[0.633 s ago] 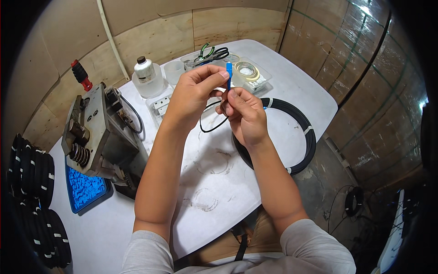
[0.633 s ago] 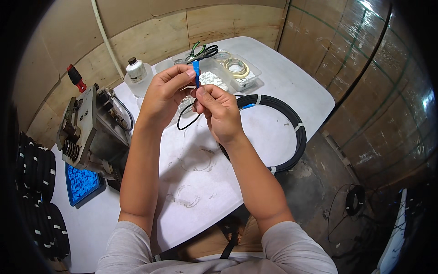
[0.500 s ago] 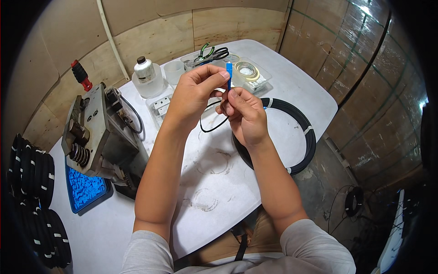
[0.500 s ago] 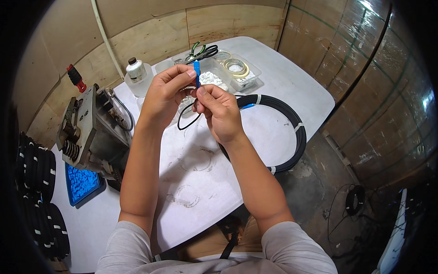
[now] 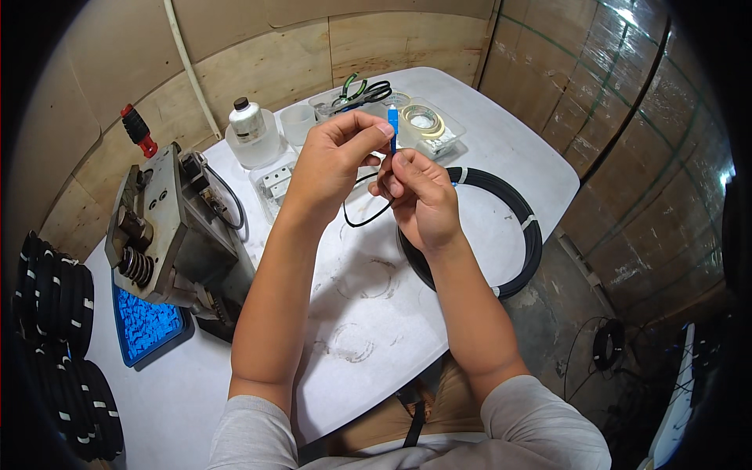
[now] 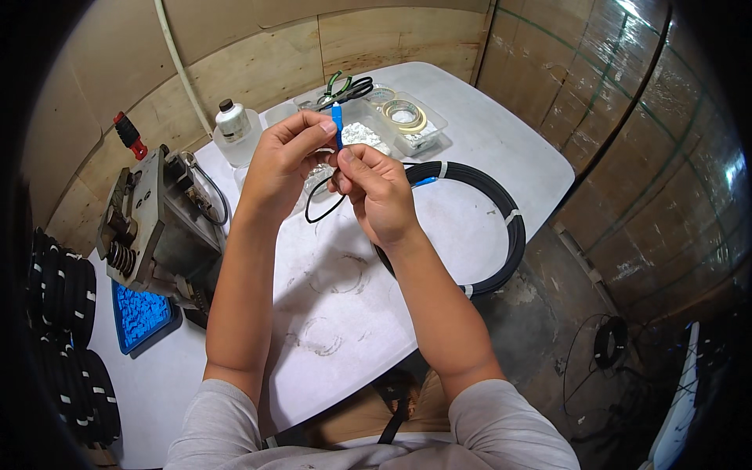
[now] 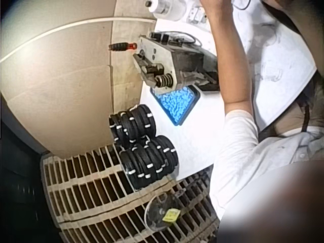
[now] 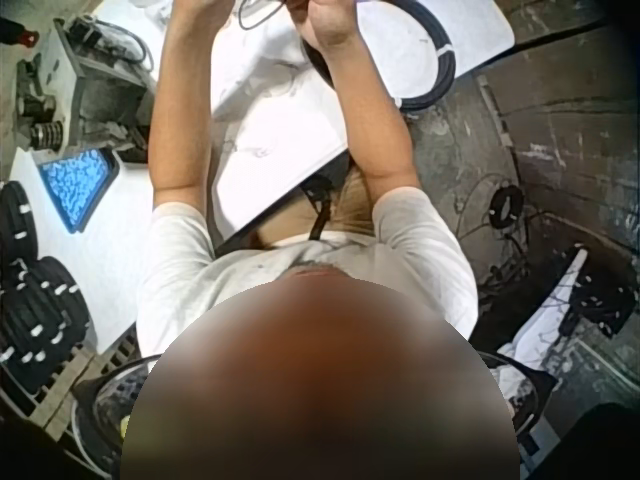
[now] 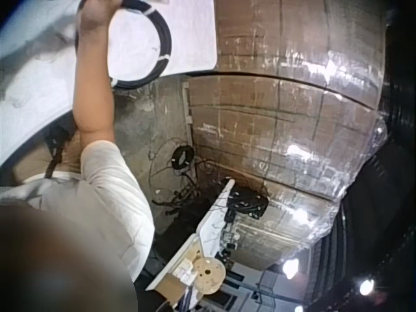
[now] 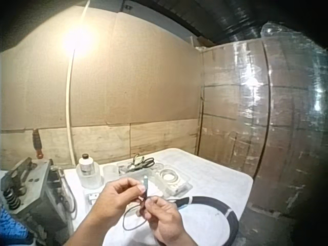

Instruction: The person is assembling a wire connector by inserting a wire into a blue plastic housing and using a fixture and a small pin tool for alignment.

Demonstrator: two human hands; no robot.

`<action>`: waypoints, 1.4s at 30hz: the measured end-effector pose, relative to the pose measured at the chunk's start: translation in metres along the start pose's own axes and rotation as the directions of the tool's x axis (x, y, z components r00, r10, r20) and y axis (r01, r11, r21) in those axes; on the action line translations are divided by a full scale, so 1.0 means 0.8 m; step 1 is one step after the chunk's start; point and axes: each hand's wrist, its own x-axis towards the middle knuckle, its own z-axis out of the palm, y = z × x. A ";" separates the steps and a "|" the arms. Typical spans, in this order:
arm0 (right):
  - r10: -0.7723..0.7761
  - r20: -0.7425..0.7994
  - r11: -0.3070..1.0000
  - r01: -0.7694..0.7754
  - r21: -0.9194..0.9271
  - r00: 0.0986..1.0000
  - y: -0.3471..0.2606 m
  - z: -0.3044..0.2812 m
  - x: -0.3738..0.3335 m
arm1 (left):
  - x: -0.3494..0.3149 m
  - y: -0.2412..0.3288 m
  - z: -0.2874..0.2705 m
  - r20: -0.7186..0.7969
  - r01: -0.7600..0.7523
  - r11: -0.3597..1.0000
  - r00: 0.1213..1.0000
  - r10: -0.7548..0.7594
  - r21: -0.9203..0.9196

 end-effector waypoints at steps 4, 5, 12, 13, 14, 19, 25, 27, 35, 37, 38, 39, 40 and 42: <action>0.001 0.005 1.000 -0.001 0.012 1.000 0.001 -0.001 0.000 | 0.000 0.002 0.001 -0.004 0.022 1.000 1.000 -0.022 -0.017; -0.002 0.001 1.000 0.002 0.005 1.000 0.001 0.000 0.000 | -0.001 0.002 0.001 -0.007 0.011 1.000 1.000 -0.011 -0.019; -0.008 -0.008 1.000 0.008 -0.009 1.000 0.000 0.002 0.000 | 0.000 0.002 0.000 0.000 -0.005 1.000 1.000 0.005 -0.010; -0.008 -0.009 1.000 0.008 -0.009 1.000 0.000 0.001 0.000 | 0.000 0.002 0.001 0.001 -0.005 1.000 1.000 0.005 -0.010; -0.007 0.000 1.000 0.007 -0.001 1.000 -0.001 -0.001 0.000 | 0.000 0.002 0.001 0.004 0.006 1.000 1.000 -0.006 -0.010; -0.008 0.006 1.000 0.008 0.001 1.000 0.002 0.000 0.000 | -0.001 0.002 -0.001 0.015 -0.003 1.000 1.000 0.003 0.004; -0.002 -0.023 1.000 0.002 -0.001 1.000 0.001 0.001 -0.001 | -0.001 0.002 0.002 0.005 -0.005 0.999 1.000 0.005 -0.037; -0.015 0.010 1.000 0.015 0.015 1.000 0.002 -0.004 0.000 | 0.000 0.003 0.001 0.019 0.018 0.999 1.000 -0.018 -0.038; -0.108 -0.062 0.986 0.099 -0.131 0.992 0.010 -0.002 0.000 | -0.004 0.005 0.010 0.024 -0.031 0.997 0.999 0.029 0.065; -0.103 -0.066 0.987 0.093 -0.131 0.992 0.010 -0.001 0.001 | -0.002 0.003 0.008 0.006 -0.020 0.999 1.000 0.019 0.038; -0.091 -0.066 0.991 0.084 -0.107 0.994 0.010 0.000 0.001 | -0.002 0.002 0.007 0.003 -0.006 1.000 1.000 0.006 0.013; -0.080 -0.066 0.994 0.074 -0.083 0.995 0.009 0.000 0.001 | -0.002 0.002 0.007 0.000 0.007 1.000 1.000 -0.007 -0.011; -0.080 -0.066 0.994 0.075 -0.083 0.995 0.009 0.000 0.001 | -0.002 0.002 0.007 0.000 0.008 1.000 1.000 -0.008 -0.011; -0.084 -0.064 0.994 0.080 -0.068 0.994 0.010 -0.002 0.001 | -0.004 0.003 0.009 0.037 0.017 1.000 0.999 -0.018 0.022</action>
